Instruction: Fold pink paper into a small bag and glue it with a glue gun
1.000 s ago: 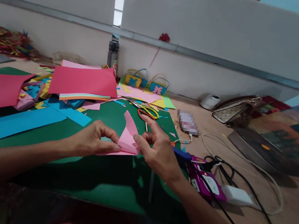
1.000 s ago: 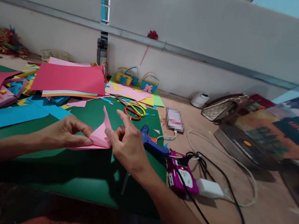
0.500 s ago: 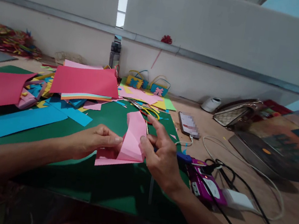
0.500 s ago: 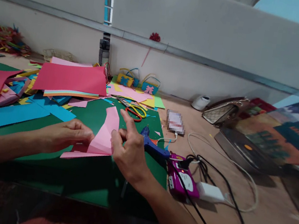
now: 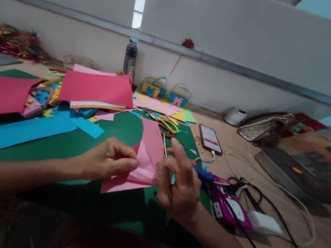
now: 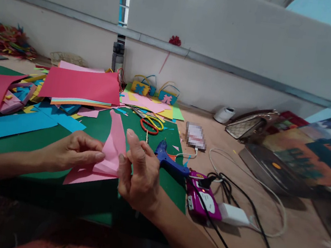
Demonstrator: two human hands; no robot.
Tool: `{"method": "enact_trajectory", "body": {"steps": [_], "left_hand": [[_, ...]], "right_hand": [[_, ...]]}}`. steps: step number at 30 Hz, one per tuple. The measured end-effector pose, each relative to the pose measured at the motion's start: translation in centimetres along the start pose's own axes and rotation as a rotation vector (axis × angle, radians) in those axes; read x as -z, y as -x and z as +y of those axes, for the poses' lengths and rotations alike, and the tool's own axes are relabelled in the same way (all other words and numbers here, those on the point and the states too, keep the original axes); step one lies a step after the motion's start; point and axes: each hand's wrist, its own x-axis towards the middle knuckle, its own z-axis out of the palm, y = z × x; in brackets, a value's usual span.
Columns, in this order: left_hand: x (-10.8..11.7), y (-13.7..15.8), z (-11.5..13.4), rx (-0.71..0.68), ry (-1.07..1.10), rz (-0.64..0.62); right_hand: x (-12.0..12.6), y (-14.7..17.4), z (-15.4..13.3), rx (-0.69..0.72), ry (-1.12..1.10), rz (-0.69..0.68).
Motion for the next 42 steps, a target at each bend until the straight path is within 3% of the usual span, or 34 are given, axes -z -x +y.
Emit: {"method": "enact_trajectory", "body": {"steps": [6,12,15,21,30,38,42], "left_hand": [[0.2,-0.1,0.3,-0.148,-0.154,0.071],[-0.3,-0.4,0.0,0.129,0.226,-0.055],[-0.7,-0.6,-0.2,0.208,0.255,-0.035],[-0.9,-0.7,-0.1,0.218,0.260,0.008],[-1.7,-1.1,-1.0,0.220,0.221,0.005],[-1.7,-1.0,-0.6,0.236,0.302,-0.121],[-1.6,-0.7,-0.1,0.269,0.261,-0.090]], "right_hand": [[0.0,-0.8,0.0,-0.201,-0.149,-0.026],[-0.7,-0.5,-0.1,-0.223,-0.161,-0.029],[-0.9,-0.2,-0.3,-0.183,-0.167,-0.039],[-0.4,-0.7,-0.3,-0.291,-0.255,-0.070],[-0.2,-1.3,-0.3,-0.392,-0.394,-0.266],[-0.9,-0.7,-0.4,-0.404,-0.366,-0.200],[-0.9,-0.6,-0.1,-0.450,-0.503,-0.208]]}}
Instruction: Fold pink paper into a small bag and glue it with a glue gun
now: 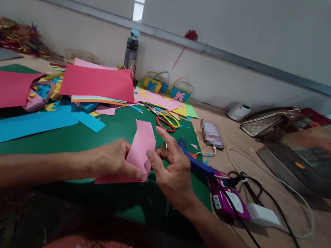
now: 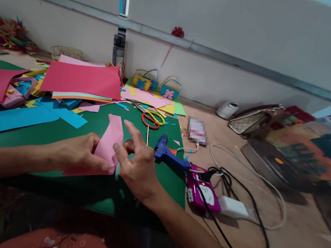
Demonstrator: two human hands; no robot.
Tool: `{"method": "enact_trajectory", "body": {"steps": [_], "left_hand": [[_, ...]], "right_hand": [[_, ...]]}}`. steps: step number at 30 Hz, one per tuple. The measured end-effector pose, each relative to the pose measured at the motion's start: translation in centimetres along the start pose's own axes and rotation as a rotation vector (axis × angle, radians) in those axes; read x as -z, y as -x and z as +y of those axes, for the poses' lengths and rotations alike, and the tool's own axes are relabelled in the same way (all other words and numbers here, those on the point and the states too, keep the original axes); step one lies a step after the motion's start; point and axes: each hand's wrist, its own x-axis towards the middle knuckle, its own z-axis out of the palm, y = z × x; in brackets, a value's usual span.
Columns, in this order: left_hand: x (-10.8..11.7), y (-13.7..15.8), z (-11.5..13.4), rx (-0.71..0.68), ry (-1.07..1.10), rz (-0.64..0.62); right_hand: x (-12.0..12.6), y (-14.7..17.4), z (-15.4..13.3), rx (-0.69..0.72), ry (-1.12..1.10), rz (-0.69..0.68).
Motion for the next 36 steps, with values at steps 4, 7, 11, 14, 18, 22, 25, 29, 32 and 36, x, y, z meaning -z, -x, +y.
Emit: {"method": "enact_trajectory", "body": {"steps": [4,7,11,14,18,22,25,29,32,36], "left_hand": [[0.0,0.3,0.3,-0.012,0.005,0.025],[0.0,0.3,0.3,-0.003,0.004,0.034],[0.1,0.1,-0.2,0.002,-0.023,0.091],[0.0,-0.1,-0.7,-0.038,-0.005,0.104],[0.1,0.0,-0.4,-0.065,-0.016,0.117],[0.5,0.6,0.6,-0.071,-0.092,0.136],[0.9,1.1,0.9,-0.139,-0.139,0.009],[0.8,1.3,0.7,-0.248,-0.233,-0.013],[0.5,1.5,0.6,-0.287,-0.341,0.091],[0.3,1.6,0.9,-0.285,-0.339,0.176]], "right_hand": [[0.6,-0.3,-0.1,-0.012,-0.135,-0.056],[1.0,-0.5,-0.3,-0.003,-0.104,-0.039],[1.1,-0.7,-0.5,0.040,-0.021,-0.092],[1.0,-0.4,-0.5,0.148,0.084,-0.102],[0.7,0.1,-0.4,0.281,0.282,-0.054],[0.6,0.3,-0.3,0.422,0.448,0.022],[0.6,0.2,-0.3,0.442,0.506,0.093],[0.7,0.0,-0.1,0.406,0.533,0.145],[0.8,-0.1,0.1,0.446,0.558,0.158],[0.8,0.1,0.2,0.545,0.575,0.119]]}}
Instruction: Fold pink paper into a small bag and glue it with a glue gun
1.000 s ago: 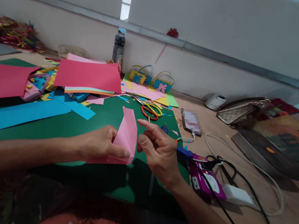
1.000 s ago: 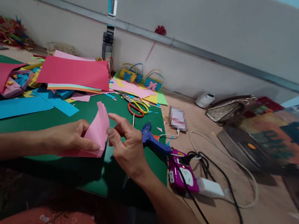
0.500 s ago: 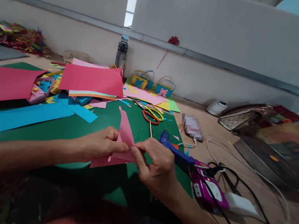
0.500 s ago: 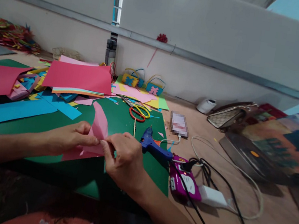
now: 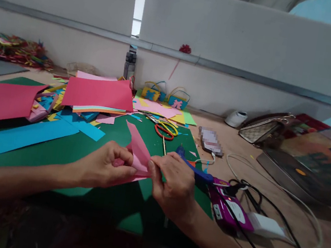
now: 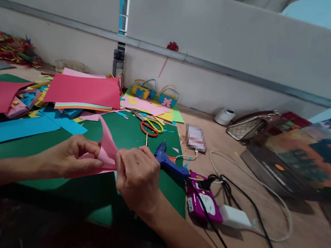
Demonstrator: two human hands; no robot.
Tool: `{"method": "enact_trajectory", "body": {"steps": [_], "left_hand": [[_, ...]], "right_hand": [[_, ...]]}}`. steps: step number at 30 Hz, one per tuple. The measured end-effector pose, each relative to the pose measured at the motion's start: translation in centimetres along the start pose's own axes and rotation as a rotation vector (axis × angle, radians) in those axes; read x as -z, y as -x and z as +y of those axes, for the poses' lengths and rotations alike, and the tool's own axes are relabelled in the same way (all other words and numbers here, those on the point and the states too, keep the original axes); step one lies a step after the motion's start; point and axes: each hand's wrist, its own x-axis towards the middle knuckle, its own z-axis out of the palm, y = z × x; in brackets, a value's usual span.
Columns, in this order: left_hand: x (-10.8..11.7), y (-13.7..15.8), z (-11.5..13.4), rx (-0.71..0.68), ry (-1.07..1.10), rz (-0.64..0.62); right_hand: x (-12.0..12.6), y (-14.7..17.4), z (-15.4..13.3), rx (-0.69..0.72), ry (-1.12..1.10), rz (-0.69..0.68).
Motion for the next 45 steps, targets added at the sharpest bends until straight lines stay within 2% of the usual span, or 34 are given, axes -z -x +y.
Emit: {"method": "enact_trajectory", "body": {"steps": [4,8,13,16,20,24,28,30,31,35,37,40,45], "left_hand": [[0.2,0.0,0.3,-0.032,0.012,0.022],[0.4,-0.1,0.2,-0.028,0.035,0.021],[0.5,-0.3,-0.3,0.127,0.297,-0.095],[0.6,-0.5,-0.7,0.192,0.421,-0.105],[0.8,-0.6,-1.3,0.194,0.410,-0.101],[1.4,-0.5,-1.5,0.109,0.330,-0.133],[2.2,-0.4,-1.0,-0.016,0.170,-0.204],[2.6,-0.5,-0.8,-0.165,-0.030,-0.154],[2.7,-0.6,-0.9,-0.282,-0.170,-0.079],[2.9,-0.5,-1.7,-0.867,-0.810,0.346],[2.8,-0.4,-2.0,-1.024,-1.018,0.429],[2.5,-0.4,-2.3,-1.108,-1.125,0.454],[1.6,-0.4,-2.6,-1.112,-1.079,0.586]], "right_hand": [[0.1,0.2,-0.2,0.062,0.002,-0.032],[0.2,0.3,-0.3,0.011,-0.066,-0.062],[0.6,0.1,-0.6,-0.064,-0.154,-0.100],[0.8,0.0,-0.9,-0.084,-0.167,-0.105],[0.7,0.2,-0.8,-0.041,-0.170,-0.113],[0.5,0.5,-0.4,0.016,-0.121,-0.107],[0.3,0.6,-0.3,0.022,-0.079,-0.062],[0.3,0.5,-0.3,0.007,-0.075,-0.047],[0.3,0.5,-0.2,-0.001,-0.078,-0.046],[0.3,0.6,-0.2,-0.001,-0.094,-0.069],[0.4,0.6,-0.2,-0.002,-0.095,-0.075],[0.4,0.5,-0.3,-0.012,-0.095,-0.081],[0.5,0.5,-0.6,0.003,-0.136,-0.078]]}}
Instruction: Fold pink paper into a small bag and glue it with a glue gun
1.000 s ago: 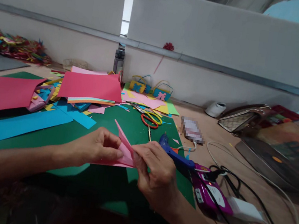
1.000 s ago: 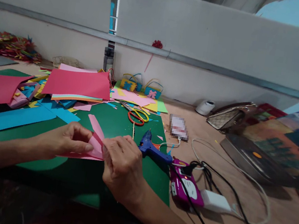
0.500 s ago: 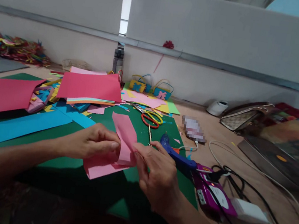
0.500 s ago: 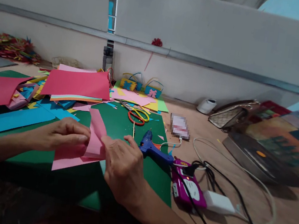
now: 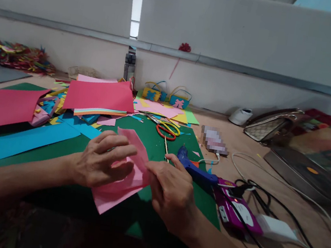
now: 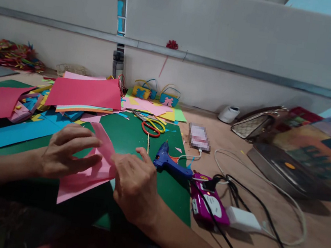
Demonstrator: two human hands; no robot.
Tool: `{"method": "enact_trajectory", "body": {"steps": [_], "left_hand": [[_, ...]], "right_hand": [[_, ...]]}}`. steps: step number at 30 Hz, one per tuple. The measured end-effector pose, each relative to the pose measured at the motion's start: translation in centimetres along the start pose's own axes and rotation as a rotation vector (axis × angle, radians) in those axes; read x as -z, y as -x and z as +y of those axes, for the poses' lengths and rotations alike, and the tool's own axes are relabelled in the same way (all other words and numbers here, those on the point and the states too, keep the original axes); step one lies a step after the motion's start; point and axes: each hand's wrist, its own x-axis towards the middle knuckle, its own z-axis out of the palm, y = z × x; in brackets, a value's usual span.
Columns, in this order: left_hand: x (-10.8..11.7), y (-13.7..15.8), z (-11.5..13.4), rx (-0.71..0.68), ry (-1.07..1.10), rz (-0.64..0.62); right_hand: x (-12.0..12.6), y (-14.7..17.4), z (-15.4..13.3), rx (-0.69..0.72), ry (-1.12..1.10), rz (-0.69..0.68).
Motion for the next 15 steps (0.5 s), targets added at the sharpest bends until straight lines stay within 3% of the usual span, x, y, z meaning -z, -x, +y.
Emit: {"method": "enact_trajectory", "body": {"steps": [4,9,15], "left_hand": [[-0.1,0.0,0.3,0.085,0.005,0.019],[0.0,-0.1,-0.3,0.042,-0.009,0.034],[0.3,0.0,-0.6,0.008,-0.065,0.003]], "right_hand": [[0.0,0.0,0.0,0.001,-0.022,0.015],[0.4,-0.2,0.3,-0.084,-0.049,-0.006],[2.0,-1.0,0.3,-0.346,-0.164,-0.294]]}}
